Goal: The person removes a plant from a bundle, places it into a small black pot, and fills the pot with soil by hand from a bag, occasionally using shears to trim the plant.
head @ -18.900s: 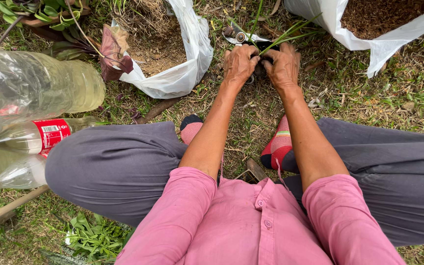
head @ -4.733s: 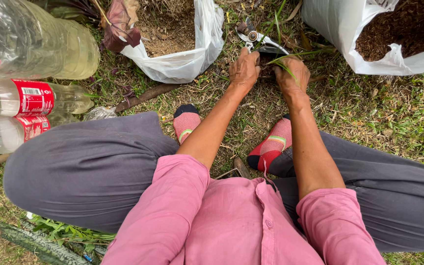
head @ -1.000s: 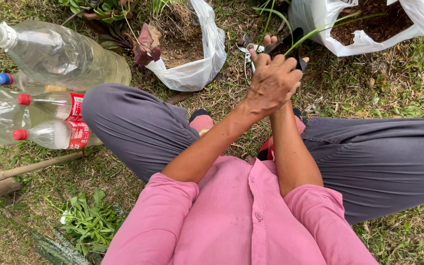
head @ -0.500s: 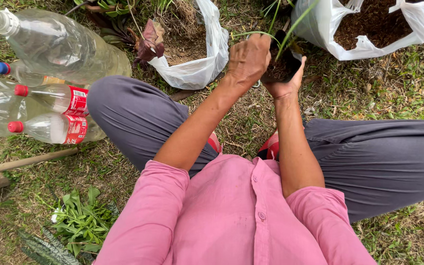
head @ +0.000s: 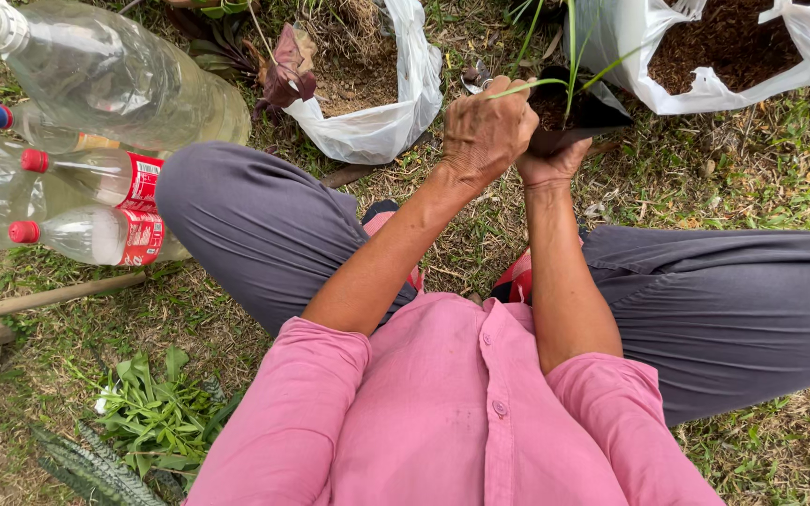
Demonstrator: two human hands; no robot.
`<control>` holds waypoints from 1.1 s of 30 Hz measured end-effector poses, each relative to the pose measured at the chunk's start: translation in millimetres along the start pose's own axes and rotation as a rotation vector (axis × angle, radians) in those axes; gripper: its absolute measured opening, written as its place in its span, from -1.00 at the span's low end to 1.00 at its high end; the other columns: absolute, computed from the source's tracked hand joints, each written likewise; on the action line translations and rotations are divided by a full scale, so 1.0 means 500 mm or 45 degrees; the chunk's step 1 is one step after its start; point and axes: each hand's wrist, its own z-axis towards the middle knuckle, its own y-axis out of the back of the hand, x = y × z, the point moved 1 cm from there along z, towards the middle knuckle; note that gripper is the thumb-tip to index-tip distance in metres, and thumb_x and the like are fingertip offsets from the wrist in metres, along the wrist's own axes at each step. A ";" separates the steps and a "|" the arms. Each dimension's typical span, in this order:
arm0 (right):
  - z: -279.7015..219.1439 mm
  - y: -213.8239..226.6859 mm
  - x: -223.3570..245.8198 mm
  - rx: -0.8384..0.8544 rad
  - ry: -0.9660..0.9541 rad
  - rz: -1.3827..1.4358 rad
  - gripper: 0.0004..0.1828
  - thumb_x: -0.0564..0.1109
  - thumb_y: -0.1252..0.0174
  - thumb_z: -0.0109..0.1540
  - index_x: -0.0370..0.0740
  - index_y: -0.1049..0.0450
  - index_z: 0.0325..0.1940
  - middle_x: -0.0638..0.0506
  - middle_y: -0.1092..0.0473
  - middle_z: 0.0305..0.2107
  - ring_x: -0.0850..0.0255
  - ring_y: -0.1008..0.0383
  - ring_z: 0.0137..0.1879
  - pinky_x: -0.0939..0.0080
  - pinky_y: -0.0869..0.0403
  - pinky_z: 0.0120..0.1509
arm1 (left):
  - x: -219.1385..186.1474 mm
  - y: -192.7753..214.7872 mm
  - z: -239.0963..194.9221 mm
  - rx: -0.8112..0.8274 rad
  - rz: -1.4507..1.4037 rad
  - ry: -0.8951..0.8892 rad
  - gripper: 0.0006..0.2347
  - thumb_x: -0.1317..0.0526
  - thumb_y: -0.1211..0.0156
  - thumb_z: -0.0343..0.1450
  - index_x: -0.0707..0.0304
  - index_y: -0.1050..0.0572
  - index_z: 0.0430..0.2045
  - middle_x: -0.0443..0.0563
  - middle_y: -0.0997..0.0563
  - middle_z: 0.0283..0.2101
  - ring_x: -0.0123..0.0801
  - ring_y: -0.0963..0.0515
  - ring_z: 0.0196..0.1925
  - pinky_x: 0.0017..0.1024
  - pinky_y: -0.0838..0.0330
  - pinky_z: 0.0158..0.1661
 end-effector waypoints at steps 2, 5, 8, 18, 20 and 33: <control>0.016 0.007 0.002 -0.073 -0.017 0.020 -0.32 0.32 -0.22 0.10 -0.08 -0.48 0.18 -0.01 -0.52 0.10 0.03 -0.49 0.27 -0.08 -0.44 0.48 | -0.001 0.017 -0.003 -0.016 0.023 -0.052 -0.86 0.24 -0.15 0.41 0.32 -0.59 -0.31 0.00 -0.54 -0.46 -0.35 -0.50 -0.63 -0.29 -0.37 -0.55; 0.025 0.000 0.002 -0.141 -0.045 0.022 -0.37 0.31 -0.23 0.17 -0.09 -0.47 0.19 -0.02 -0.52 0.08 0.02 -0.50 0.26 -0.08 -0.46 0.48 | -0.005 0.045 -0.010 -0.034 -0.024 -0.131 -0.85 0.25 -0.15 0.45 0.34 -0.58 -0.22 -0.01 -0.54 -0.40 -0.37 -0.55 -0.55 -0.29 -0.39 -0.47; 0.011 -0.047 0.003 -0.024 -0.049 0.008 -0.34 0.31 -0.21 0.21 -0.16 -0.47 0.21 -0.08 -0.52 0.05 0.03 -0.53 0.21 -0.02 -0.51 0.42 | -0.001 0.074 -0.011 0.009 -0.206 -0.028 -0.84 0.20 -0.17 0.49 0.30 -0.57 -0.18 0.02 -0.55 -0.25 -0.32 -0.61 -0.36 -0.30 -0.48 -0.32; -0.030 -0.187 -0.005 0.025 -0.156 0.001 -0.23 0.41 -0.20 0.17 -0.25 -0.49 0.17 -0.06 -0.53 0.01 0.06 -0.58 0.14 -0.05 -0.55 0.41 | 0.028 0.079 0.032 0.278 -0.526 0.256 -0.59 0.06 -0.41 0.21 0.28 -0.58 -0.13 0.13 -0.44 -0.12 -0.17 -0.57 -0.09 -0.26 -0.53 -0.10; -0.033 -0.185 0.000 0.016 -0.147 0.026 -0.21 0.47 -0.17 0.19 -0.24 -0.50 0.15 -0.05 -0.52 0.01 0.08 -0.57 0.15 -0.03 -0.53 0.43 | 0.027 0.069 0.028 0.256 -0.496 0.278 -0.66 0.12 -0.37 0.22 0.25 -0.60 -0.18 0.10 -0.44 -0.13 -0.19 -0.58 -0.10 -0.26 -0.54 -0.08; -0.051 -0.185 -0.016 -0.080 -0.332 -0.011 -0.34 0.44 -0.04 0.36 -0.16 -0.53 0.13 -0.02 -0.55 -0.08 0.13 -0.59 0.03 0.05 -0.58 0.22 | 0.049 0.052 0.052 0.021 -0.328 0.210 -0.90 0.20 -0.35 0.34 0.20 -0.62 -0.52 -0.11 -0.39 -0.43 -0.38 -0.50 -0.44 -0.24 -0.40 -0.38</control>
